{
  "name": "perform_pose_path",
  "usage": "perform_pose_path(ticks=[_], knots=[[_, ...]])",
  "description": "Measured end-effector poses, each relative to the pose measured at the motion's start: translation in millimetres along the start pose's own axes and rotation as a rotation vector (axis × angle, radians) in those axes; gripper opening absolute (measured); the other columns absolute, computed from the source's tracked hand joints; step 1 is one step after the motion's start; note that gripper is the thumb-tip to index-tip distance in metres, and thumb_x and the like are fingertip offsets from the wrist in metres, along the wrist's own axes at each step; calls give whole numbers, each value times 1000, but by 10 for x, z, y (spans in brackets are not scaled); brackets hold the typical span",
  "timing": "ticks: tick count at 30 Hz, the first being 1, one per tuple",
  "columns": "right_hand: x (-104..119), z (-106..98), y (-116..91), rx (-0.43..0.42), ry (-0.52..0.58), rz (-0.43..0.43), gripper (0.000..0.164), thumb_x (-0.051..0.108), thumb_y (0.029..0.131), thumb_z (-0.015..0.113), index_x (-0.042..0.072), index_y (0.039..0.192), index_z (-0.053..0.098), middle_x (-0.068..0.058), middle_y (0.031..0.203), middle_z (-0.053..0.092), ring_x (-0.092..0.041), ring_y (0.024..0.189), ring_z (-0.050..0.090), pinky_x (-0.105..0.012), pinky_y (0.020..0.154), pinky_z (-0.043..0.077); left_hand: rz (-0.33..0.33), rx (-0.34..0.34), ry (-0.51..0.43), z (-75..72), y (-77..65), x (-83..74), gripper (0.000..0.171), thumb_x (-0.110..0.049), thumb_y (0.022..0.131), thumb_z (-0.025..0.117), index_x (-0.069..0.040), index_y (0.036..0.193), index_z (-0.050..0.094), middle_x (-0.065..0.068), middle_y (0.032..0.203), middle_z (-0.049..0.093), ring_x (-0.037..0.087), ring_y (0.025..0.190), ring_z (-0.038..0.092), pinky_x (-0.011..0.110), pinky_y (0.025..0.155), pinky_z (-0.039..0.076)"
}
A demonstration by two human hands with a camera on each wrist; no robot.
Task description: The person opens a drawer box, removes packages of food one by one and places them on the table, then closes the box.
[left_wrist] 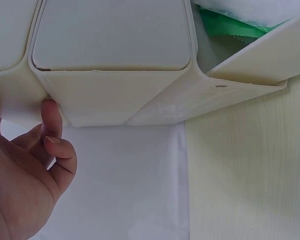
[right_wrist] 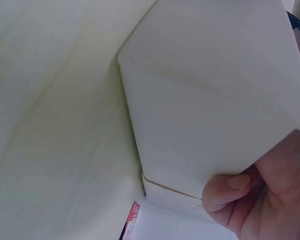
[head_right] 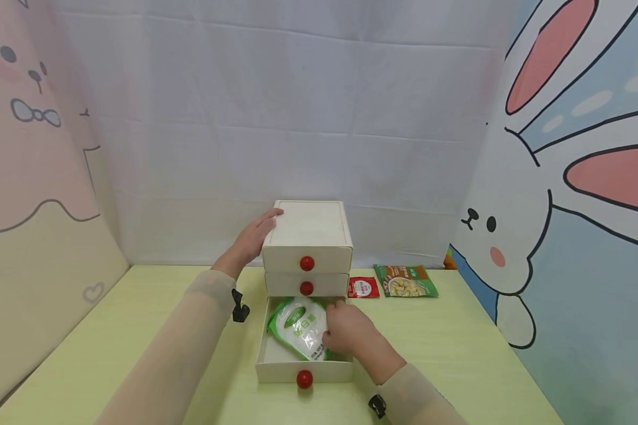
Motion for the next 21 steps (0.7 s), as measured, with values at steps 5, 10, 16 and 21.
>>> perform_pose_path(ticks=[5,10,16,21], knots=[[7,-19,-13,-7,39,6,38,28,84,78,0,107,67,-5,92,62,-15,75,51,-35,70,53,6,4,7,-5,10,7,49,-54,106,30,-44,153,41,1,159,42,35,124,54,59,104,42],[-21,-7,-7,5,108,35,32,28,83,80,5,100,66,0,84,57,-15,72,48,-31,63,46,5,3,3,-8,8,16,50,-55,106,31,-44,153,40,1,160,40,34,131,50,60,107,40],[-47,9,6,17,122,47,31,34,85,79,10,97,63,3,77,51,-14,67,48,-28,58,41,8,5,1,-9,1,10,50,-55,106,31,-43,154,40,0,161,39,34,130,50,58,103,42],[-61,-5,-1,-8,118,8,30,35,89,75,11,100,59,3,69,49,-12,59,46,-26,52,36,15,1,8,-9,1,7,50,-55,106,30,-44,153,41,0,162,39,33,137,46,59,106,40]])
Point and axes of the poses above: each hand's wrist, its own y-axis towards the middle knuckle, its own z-axis out of the palm, x = y × z, the point moved 4 cm from there along y, towards the middle knuckle
